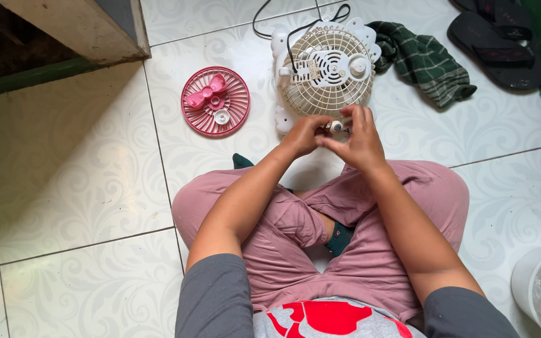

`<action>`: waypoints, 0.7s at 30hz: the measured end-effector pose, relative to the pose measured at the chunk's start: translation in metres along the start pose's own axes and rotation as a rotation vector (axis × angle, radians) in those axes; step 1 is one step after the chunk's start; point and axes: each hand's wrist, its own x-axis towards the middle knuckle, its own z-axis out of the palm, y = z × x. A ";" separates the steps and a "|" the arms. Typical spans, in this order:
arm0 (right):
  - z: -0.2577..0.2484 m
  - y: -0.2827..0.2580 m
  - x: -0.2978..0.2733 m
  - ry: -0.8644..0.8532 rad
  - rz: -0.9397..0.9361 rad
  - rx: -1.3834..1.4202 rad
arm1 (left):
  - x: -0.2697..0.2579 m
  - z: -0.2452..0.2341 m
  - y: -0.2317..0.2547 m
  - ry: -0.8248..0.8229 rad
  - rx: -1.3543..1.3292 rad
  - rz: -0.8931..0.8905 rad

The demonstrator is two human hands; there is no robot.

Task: The person sits on the floor and disassembles a small electric fan. They remove the front grille and fan blades, then use a screwdriver to loosen and remove screws from the rear housing.

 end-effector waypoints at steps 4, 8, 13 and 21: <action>0.008 0.004 0.000 -0.080 0.172 -0.009 | -0.001 -0.004 0.005 0.064 0.080 0.069; -0.006 0.008 0.002 -0.127 -0.302 0.231 | -0.003 -0.005 0.009 -0.013 -0.007 0.180; 0.002 -0.001 -0.002 -0.016 0.044 -0.033 | -0.005 -0.004 0.015 -0.003 0.013 0.017; -0.008 0.009 0.002 -0.044 -0.299 0.090 | -0.006 -0.006 0.021 0.035 0.064 0.141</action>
